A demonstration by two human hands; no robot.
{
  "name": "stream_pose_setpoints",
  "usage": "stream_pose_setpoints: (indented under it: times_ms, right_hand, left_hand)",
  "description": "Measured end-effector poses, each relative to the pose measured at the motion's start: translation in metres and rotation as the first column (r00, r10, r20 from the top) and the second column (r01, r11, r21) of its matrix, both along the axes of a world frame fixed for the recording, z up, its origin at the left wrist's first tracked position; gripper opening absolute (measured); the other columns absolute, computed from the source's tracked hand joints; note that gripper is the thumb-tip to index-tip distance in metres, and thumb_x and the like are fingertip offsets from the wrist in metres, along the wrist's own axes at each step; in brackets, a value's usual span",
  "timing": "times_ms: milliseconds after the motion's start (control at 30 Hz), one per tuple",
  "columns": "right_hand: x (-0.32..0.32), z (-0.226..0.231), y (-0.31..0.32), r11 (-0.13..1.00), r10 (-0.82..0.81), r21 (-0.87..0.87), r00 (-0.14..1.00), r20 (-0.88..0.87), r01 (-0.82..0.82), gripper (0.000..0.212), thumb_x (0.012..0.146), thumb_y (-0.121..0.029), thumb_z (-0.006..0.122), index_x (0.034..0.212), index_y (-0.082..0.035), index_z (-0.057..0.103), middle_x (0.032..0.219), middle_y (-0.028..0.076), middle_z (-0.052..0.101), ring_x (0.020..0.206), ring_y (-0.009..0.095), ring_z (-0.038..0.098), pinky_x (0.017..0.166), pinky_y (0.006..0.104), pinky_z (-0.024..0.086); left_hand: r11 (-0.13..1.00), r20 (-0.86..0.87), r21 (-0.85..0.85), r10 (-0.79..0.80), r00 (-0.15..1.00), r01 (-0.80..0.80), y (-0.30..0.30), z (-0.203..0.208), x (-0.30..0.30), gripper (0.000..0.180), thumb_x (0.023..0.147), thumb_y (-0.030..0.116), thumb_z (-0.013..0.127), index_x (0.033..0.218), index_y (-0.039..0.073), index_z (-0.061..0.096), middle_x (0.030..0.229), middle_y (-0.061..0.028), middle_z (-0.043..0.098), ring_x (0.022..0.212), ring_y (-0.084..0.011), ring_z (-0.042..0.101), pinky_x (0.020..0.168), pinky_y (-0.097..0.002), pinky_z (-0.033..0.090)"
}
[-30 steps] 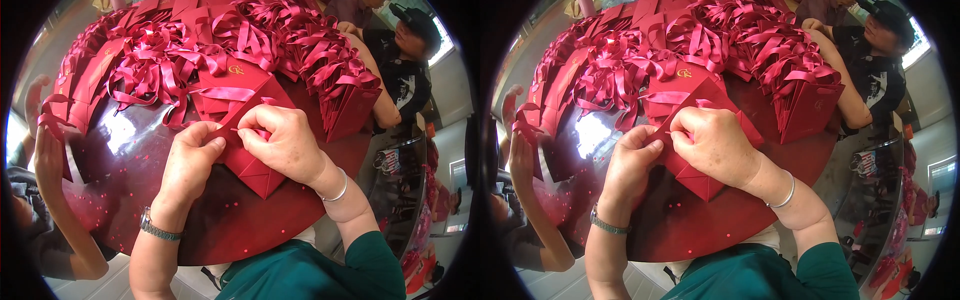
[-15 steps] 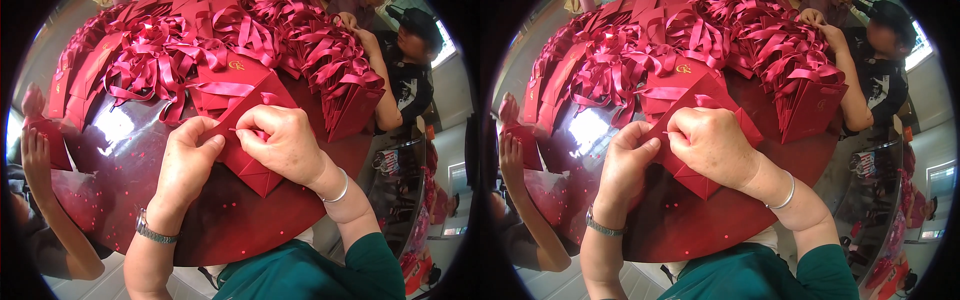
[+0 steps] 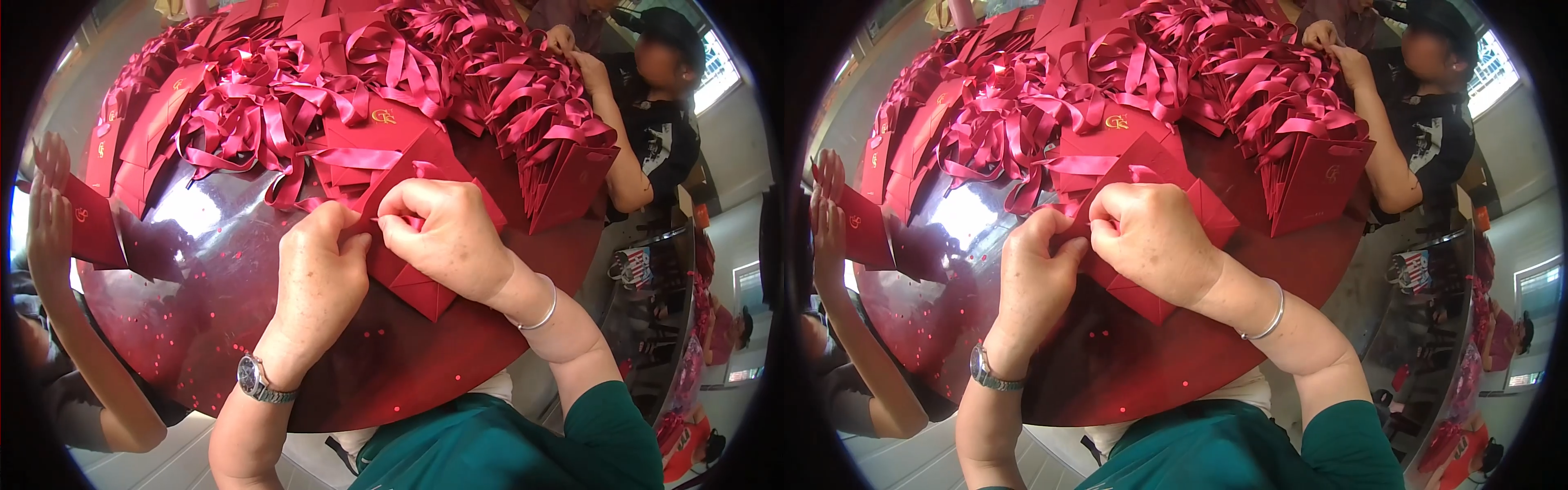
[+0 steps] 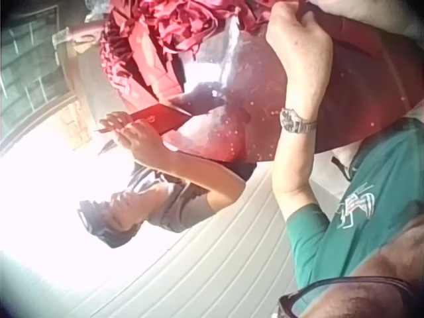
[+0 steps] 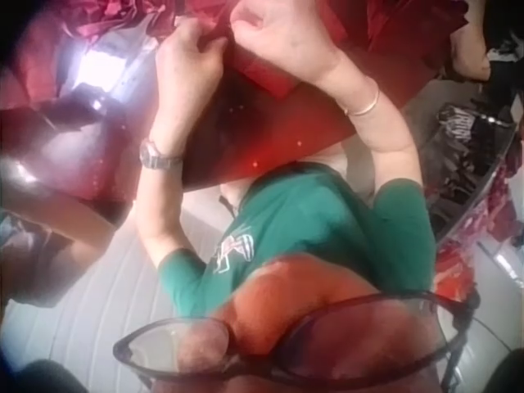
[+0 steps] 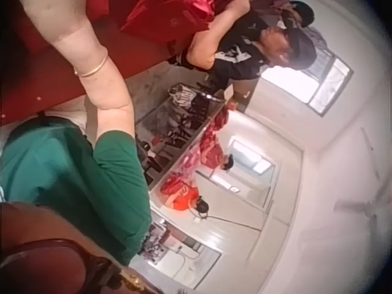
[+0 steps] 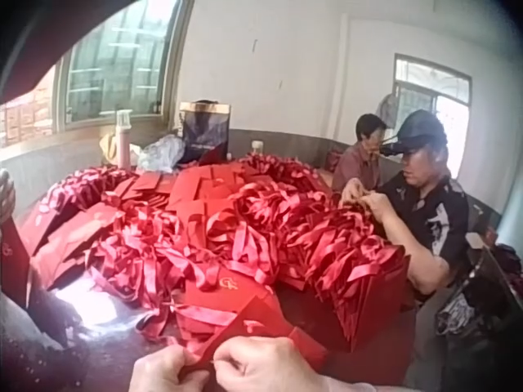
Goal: The person assembles gift bags by hand, threading a ribbon through the holes of a red envelope, tying the ribbon into a bow, and placing the finished bag onto a stack.
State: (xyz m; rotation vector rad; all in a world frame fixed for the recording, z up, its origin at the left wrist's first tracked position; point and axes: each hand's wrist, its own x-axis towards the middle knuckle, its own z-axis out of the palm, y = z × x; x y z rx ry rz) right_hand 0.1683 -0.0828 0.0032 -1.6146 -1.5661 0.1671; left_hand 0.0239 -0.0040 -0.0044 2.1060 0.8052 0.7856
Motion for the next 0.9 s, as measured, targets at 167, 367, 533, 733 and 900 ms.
stream_pose_setpoints:
  times_ms: [167, 367, 533, 733, 900]
  right_hand:
    - [-0.004, -0.005, -0.003, 0.993, -0.015, 0.112, 0.882, 0.470, -0.043, 0.008, 0.075, -0.001, 0.066, 0.080, -0.002, 0.060, 0.068, 0.010, 0.059, 0.061, 0.026, 0.059, 0.059, 0.0353, 0.047]
    - [0.003, -0.013, 0.001, 0.990, -0.002, 0.132, 0.912, 0.409, -0.058, 0.011, 0.072, -0.002, 0.067, 0.080, -0.005, 0.059, 0.068, 0.009, 0.058, 0.063, 0.026, 0.060, 0.061, 0.0364, 0.046]
    - [0.010, -0.008, 0.005, 0.995, -0.001, 0.096, 0.971, 0.238, -0.023, 0.009, 0.074, -0.003, 0.068, 0.080, -0.004, 0.062, 0.071, 0.010, 0.061, 0.067, 0.027, 0.062, 0.062, 0.0366, 0.048]
    - [-0.003, 0.006, 0.009, 0.993, 0.028, 0.105, 0.956, 0.292, -0.061, 0.006, 0.079, -0.004, 0.065, 0.084, -0.002, 0.066, 0.080, 0.014, 0.068, 0.074, 0.030, 0.067, 0.065, 0.0394, 0.053]
    - [0.002, 0.016, -0.009, 0.996, -0.058, -0.065, 0.998, 0.019, 0.059, 0.030, 0.080, -0.002, 0.065, 0.110, -0.002, 0.059, 0.077, 0.017, 0.065, 0.073, 0.034, 0.065, 0.063, 0.0406, 0.050]
  left_hand:
    - [0.994, -0.034, -0.110, 0.015, 0.999, -0.018, 0.000, -0.003, 0.000, 0.013, 0.077, 0.000, 0.069, 0.087, -0.006, 0.063, 0.076, -0.0227, 0.065, 0.074, -0.0347, 0.067, 0.066, -0.0388, 0.051]
    - [0.999, -0.017, 0.016, 0.034, 0.999, -0.034, -0.003, -0.003, 0.004, 0.016, 0.076, 0.000, 0.070, 0.088, -0.004, 0.061, 0.077, -0.0218, 0.065, 0.073, -0.0355, 0.067, 0.066, -0.0392, 0.052]
    - [0.999, 0.073, 0.050, 0.005, 0.997, -0.009, 0.000, -0.002, 0.008, 0.021, 0.076, -0.003, 0.070, 0.093, -0.003, 0.058, 0.081, -0.0213, 0.066, 0.076, -0.0360, 0.067, 0.067, -0.0387, 0.052]
    - [0.999, 0.158, 0.030, -0.017, 0.987, 0.012, 0.002, -0.009, 0.000, 0.013, 0.078, -0.002, 0.062, 0.092, -0.001, 0.062, 0.083, -0.0212, 0.065, 0.080, -0.0359, 0.066, 0.068, -0.0400, 0.053]
    - [0.993, 0.268, -0.050, -0.094, 0.959, 0.112, 0.000, -0.017, 0.012, 0.015, 0.079, 0.000, 0.064, 0.093, -0.001, 0.064, 0.084, -0.0226, 0.065, 0.083, -0.0380, 0.066, 0.069, -0.0417, 0.052]
